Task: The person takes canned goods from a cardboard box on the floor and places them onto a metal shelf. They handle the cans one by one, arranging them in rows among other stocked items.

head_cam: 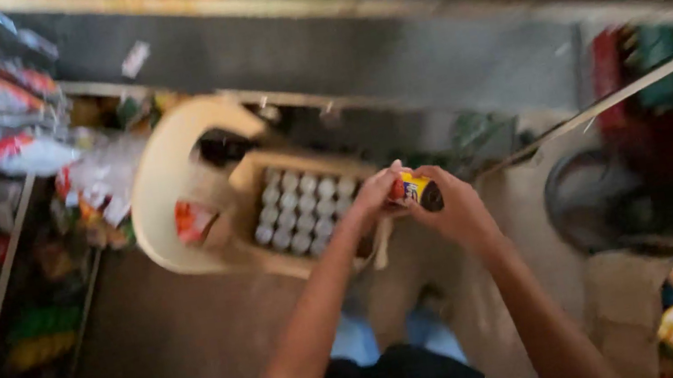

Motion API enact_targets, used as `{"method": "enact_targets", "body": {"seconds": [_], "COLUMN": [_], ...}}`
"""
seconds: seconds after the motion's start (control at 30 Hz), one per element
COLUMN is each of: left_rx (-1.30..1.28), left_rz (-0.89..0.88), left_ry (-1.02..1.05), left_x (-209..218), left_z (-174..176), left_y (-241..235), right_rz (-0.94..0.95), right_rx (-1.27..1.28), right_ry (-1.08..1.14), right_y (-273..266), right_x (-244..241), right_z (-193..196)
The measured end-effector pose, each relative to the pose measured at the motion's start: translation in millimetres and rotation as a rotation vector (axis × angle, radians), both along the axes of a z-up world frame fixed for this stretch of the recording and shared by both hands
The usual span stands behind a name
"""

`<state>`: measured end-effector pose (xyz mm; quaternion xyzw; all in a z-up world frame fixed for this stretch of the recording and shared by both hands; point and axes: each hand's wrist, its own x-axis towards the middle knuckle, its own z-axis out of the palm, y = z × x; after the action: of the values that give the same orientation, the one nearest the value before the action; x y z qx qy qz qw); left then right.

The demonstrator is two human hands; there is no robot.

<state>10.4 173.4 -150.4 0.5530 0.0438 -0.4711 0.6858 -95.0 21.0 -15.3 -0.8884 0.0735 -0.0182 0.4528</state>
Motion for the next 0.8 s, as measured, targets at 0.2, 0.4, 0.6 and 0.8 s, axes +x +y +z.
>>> {"method": "enact_targets", "body": {"seconds": [0.2, 0.4, 0.6, 0.8], "left_rx": [0.037, 0.562, 0.615, 0.535], "left_rz": [-0.019, -0.450, -0.797, -0.696], "left_ry": [0.237, -0.454, -0.762, -0.802], "left_x": [-18.8, -37.6, -44.8, -53.0], "left_z": [-197.0, -216.2, -238.2, -258.5], "left_y": [137.0, 193.7, 187.0, 191.2], "right_rz": [0.054, 0.297, 0.316, 0.234], "right_rx": [0.000, -0.522, -0.774, -0.943], "right_ry": [0.396, 0.475, 0.401, 0.145], "right_y": [88.6, 145.4, 157.6, 168.0], "right_x": [24.9, 31.3, 48.7, 59.4], "right_z": [-100.4, -232.0, -310.5, -344.6]}}
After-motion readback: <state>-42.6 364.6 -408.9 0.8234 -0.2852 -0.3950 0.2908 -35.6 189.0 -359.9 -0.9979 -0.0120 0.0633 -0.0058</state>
